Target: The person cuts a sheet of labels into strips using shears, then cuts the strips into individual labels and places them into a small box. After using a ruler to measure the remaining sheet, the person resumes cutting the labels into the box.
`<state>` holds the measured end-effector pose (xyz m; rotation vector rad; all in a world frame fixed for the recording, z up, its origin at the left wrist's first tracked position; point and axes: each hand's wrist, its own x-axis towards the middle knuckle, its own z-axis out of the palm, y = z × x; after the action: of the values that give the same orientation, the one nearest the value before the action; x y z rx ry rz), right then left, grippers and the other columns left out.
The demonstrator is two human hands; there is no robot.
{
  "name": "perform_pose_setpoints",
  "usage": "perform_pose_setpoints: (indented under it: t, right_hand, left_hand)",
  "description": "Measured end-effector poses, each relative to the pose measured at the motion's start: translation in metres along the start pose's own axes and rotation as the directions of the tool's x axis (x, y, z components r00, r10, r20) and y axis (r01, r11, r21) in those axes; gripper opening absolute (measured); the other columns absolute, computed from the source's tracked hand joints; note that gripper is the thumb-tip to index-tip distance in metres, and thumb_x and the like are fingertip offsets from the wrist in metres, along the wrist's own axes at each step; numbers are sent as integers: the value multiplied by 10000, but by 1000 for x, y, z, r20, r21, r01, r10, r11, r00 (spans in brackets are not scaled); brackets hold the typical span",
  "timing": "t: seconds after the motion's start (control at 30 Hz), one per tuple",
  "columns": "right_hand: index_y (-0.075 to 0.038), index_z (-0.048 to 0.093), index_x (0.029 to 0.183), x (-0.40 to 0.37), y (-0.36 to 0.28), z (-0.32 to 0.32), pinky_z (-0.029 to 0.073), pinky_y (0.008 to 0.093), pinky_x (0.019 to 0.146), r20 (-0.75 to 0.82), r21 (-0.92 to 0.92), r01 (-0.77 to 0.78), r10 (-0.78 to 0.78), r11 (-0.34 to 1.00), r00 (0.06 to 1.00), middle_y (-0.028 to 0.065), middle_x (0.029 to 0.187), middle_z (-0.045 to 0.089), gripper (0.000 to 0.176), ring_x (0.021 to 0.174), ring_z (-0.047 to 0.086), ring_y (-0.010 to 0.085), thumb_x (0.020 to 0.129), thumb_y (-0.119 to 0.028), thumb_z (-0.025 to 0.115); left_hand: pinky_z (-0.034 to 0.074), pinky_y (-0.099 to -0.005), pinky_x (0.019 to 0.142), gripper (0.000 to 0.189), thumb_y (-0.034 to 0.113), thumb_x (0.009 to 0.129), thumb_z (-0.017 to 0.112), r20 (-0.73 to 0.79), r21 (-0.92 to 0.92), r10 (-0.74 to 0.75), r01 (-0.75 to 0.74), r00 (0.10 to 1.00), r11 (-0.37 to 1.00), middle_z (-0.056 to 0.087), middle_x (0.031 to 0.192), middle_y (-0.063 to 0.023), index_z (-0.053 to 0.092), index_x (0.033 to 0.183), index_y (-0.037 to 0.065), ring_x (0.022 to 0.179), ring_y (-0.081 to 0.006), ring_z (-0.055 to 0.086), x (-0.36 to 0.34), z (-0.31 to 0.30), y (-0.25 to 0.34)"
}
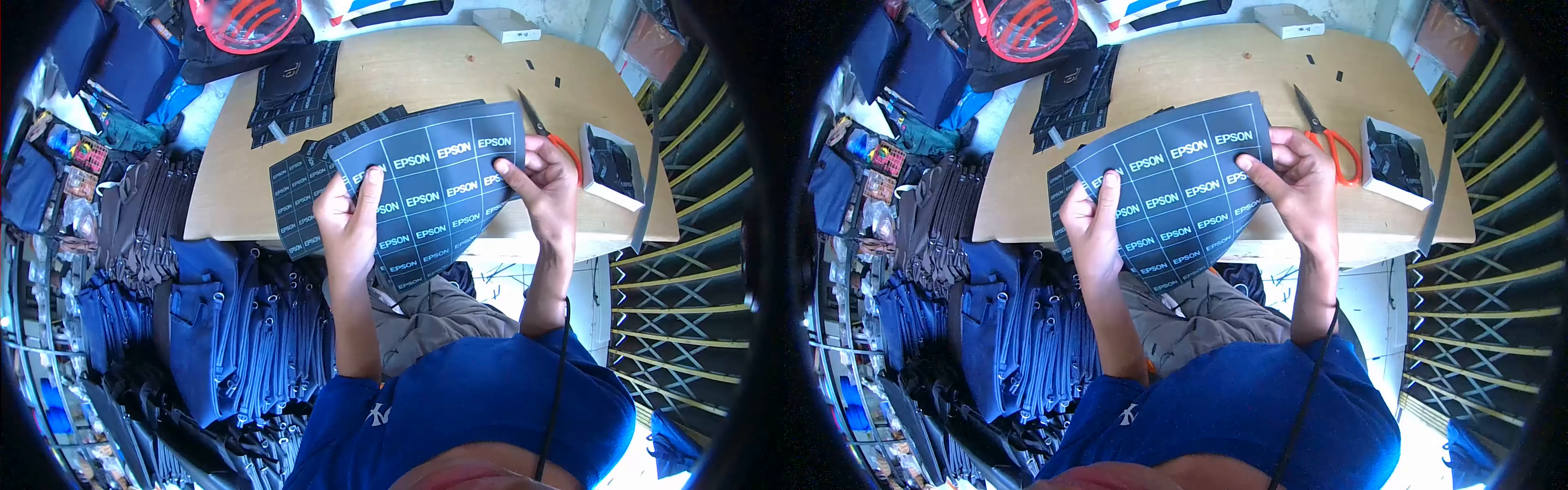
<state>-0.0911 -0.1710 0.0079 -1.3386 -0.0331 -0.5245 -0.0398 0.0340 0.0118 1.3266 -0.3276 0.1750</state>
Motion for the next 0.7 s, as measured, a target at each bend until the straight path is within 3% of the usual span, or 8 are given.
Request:
perform_pose_setpoints:
  t: [0.23, 0.7]
  right_hand:
    - [61, 523, 1059, 1, -3, -2, 531, 238, 723, 33, -42, 19, -17, 999, 999, 121, 864, 672, 337, 799, 650, 140, 752, 86, 661]
    - [44, 536, 1006, 0, -3, 0, 531, 240, 715, 70, -36, 55, -52, 998, 996, 120, 889, 666, 313, 799, 639, 129, 734, 84, 684]
  left_hand:
    - [407, -156, 583, 129, 67, 885, 584, -22, 26, -21, 22, 1000, 999, 620, 797, -9, 621, 954, -35, 666, -12, 507, -2, -4, 7]
    - [363, -152, 516, 130, 76, 907, 549, 37, -33, -22, 24, 999, 999, 590, 731, 19, 627, 923, -27, 603, 10, 467, -8, -10, 13]
